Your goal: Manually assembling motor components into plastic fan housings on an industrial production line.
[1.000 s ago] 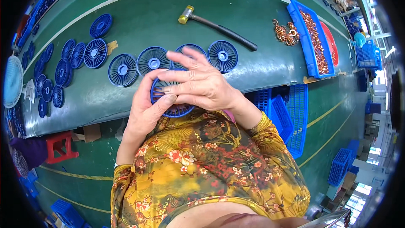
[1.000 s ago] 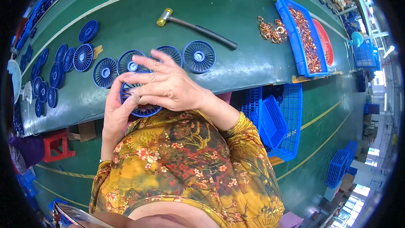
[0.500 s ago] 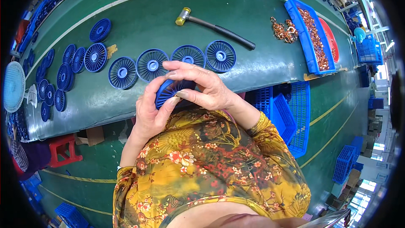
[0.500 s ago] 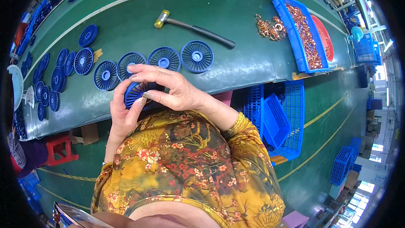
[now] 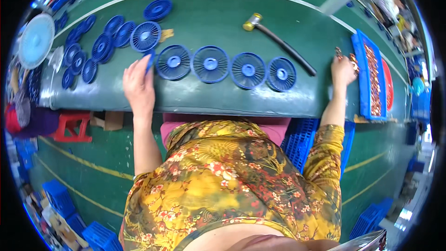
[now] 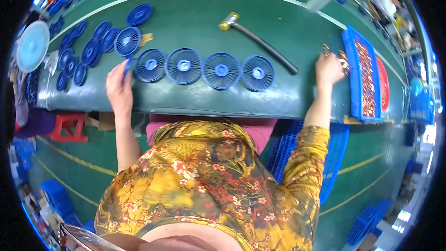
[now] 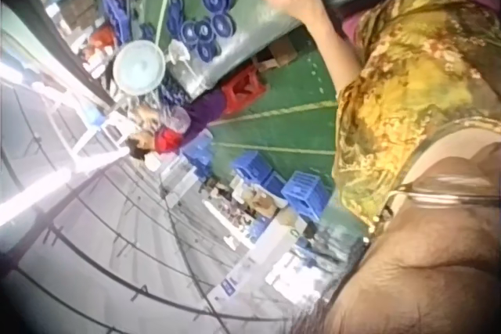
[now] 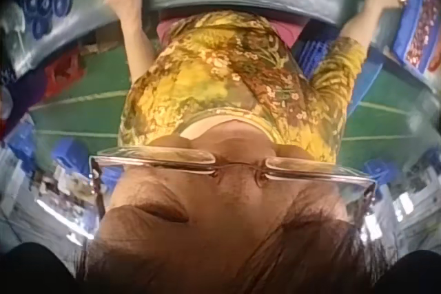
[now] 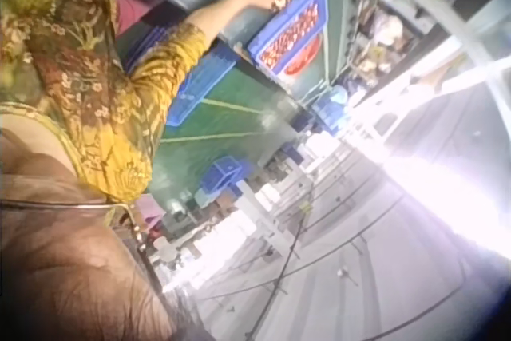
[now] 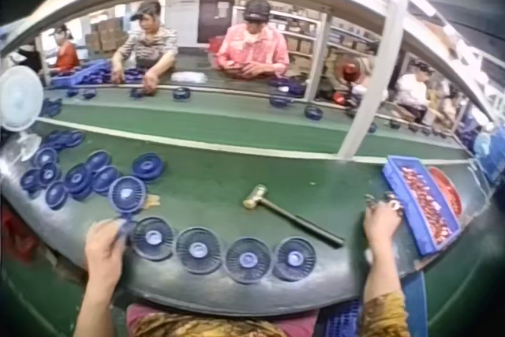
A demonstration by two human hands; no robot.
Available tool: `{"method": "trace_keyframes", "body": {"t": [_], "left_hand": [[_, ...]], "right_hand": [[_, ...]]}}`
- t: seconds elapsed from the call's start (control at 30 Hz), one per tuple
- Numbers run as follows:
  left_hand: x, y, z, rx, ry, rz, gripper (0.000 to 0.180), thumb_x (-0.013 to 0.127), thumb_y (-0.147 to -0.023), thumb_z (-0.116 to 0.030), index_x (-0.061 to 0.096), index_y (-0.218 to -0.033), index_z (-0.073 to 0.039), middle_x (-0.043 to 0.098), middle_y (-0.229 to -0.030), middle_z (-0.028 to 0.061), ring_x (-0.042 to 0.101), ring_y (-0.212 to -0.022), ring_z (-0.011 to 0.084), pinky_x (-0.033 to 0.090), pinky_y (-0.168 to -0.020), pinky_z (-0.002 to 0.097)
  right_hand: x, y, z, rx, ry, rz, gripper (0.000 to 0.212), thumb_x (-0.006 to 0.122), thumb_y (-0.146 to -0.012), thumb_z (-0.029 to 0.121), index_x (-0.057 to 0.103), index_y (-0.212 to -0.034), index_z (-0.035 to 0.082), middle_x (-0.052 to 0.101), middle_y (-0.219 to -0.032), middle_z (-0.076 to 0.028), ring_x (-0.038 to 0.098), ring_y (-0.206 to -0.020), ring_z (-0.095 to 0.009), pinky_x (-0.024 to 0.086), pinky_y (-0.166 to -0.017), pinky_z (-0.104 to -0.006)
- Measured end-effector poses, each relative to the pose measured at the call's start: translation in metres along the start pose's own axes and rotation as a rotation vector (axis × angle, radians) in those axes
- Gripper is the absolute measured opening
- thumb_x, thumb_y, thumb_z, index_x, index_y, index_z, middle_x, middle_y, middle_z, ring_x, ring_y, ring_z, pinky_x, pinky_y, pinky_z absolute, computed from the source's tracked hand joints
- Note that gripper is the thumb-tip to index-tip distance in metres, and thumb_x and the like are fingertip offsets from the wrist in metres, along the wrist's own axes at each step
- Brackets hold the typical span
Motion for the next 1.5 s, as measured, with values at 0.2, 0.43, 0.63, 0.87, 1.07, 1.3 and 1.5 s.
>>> {"method": "trace_keyframes", "body": {"t": [0.2, 0.43, 0.63, 0.87, 1.07, 1.3, 1.5], "left_hand": [[0.010, -0.005, 0.011, -0.049, -0.112, 0.073, 0.041, 0.068, -0.084, -0.032, 0.062, -0.120, -0.012, 0.058, -0.128, 0.0148, 0.046, -0.126, 0.0349, 0.025, -0.109, 0.0533], [0.023, -0.072, 0.042, -0.508, -0.501, 0.279, 0.076, 0.047, -0.087, -0.065, 0.048, -0.128, -0.001, 0.065, -0.108, 0.0246, 0.059, -0.108, 0.0407, 0.025, -0.102, 0.0620], [0.039, -0.083, 0.055, -0.358, -0.596, 0.204, 0.083, 0.070, -0.074, -0.058, 0.040, -0.133, -0.008, 0.062, -0.109, 0.0222, 0.061, -0.101, 0.0392, 0.038, -0.089, 0.0615], [0.034, -0.084, 0.027, -0.078, -0.292, -0.049, 0.058, 0.075, -0.078, -0.020, 0.049, -0.129, -0.008, 0.059, -0.105, 0.0164, 0.060, -0.096, 0.0351, 0.049, -0.080, 0.0428], [0.013, -0.065, -0.072, 0.177, 0.183, -0.267, 0.020, 0.071, -0.082, -0.009, 0.062, -0.098, -0.001, 0.062, -0.086, 0.0101, 0.060, -0.076, 0.0239, 0.048, -0.068, 0.0335], [0.071, -0.018, -0.115, -0.497, 1.150, 0.281, 0.025, 0.047, -0.102, -0.025, 0.053, -0.107, -0.002, 0.057, -0.092, 0.0009, 0.052, -0.081, 0.0055, 0.047, -0.072, 0.0216], [0.070, -0.007, -0.136, -0.506, 1.213, 0.400, 0.029, 0.045, -0.102, -0.024, 0.051, -0.117, 0.000, 0.057, -0.099, 0.0019, 0.051, -0.090, 0.0071, 0.044, -0.083, 0.0234]], "right_hand": [[0.010, -0.002, -0.001, 0.017, -0.031, 0.078, 0.026, 0.052, -0.089, 0.035, 0.069, -0.094, 0.016, 0.067, -0.100, -0.008, 0.064, -0.095, -0.031, 0.050, -0.078, -0.0481], [-0.045, 0.032, 0.047, -0.330, -0.434, -0.337, 0.012, 0.068, -0.082, 0.024, 0.070, -0.088, 0.014, 0.066, -0.083, -0.007, 0.064, -0.081, -0.027, 0.049, -0.070, -0.0413], [-0.109, 0.084, 0.100, -0.544, -0.856, -0.352, 0.007, 0.069, -0.081, 0.014, 0.066, -0.086, 0.011, 0.064, -0.084, -0.004, 0.061, -0.080, -0.025, 0.044, -0.071, -0.0369], [-0.153, 0.118, 0.117, -0.592, -1.101, -0.390, 0.016, 0.076, -0.073, 0.006, 0.068, -0.087, 0.008, 0.063, -0.085, -0.006, 0.060, -0.076, -0.024, 0.048, -0.069, -0.0338], [-0.182, 0.142, 0.131, -0.711, -1.194, -0.436, 0.021, 0.077, -0.068, 0.004, 0.068, -0.087, 0.008, 0.062, -0.084, -0.004, 0.058, -0.074, -0.022, 0.046, -0.067, -0.0331], [-0.221, 0.173, 0.155, -0.948, -1.235, -0.517, 0.029, 0.081, -0.061, 0.010, 0.067, -0.085, 0.011, 0.060, -0.087, 0.000, 0.057, -0.076, -0.020, 0.046, -0.068, -0.0350], [-0.225, 0.178, 0.168, -0.962, -1.226, -0.507, 0.022, 0.077, -0.065, 0.009, 0.064, -0.083, 0.010, 0.060, -0.087, 0.000, 0.058, -0.077, -0.020, 0.046, -0.068, -0.0350]]}}
Point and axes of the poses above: each hand's wrist, its own y-axis away from the middle knuckle, its own x-axis out of the palm, z = x × y, the point moved 7 cm from there along -y, towards the middle knuckle
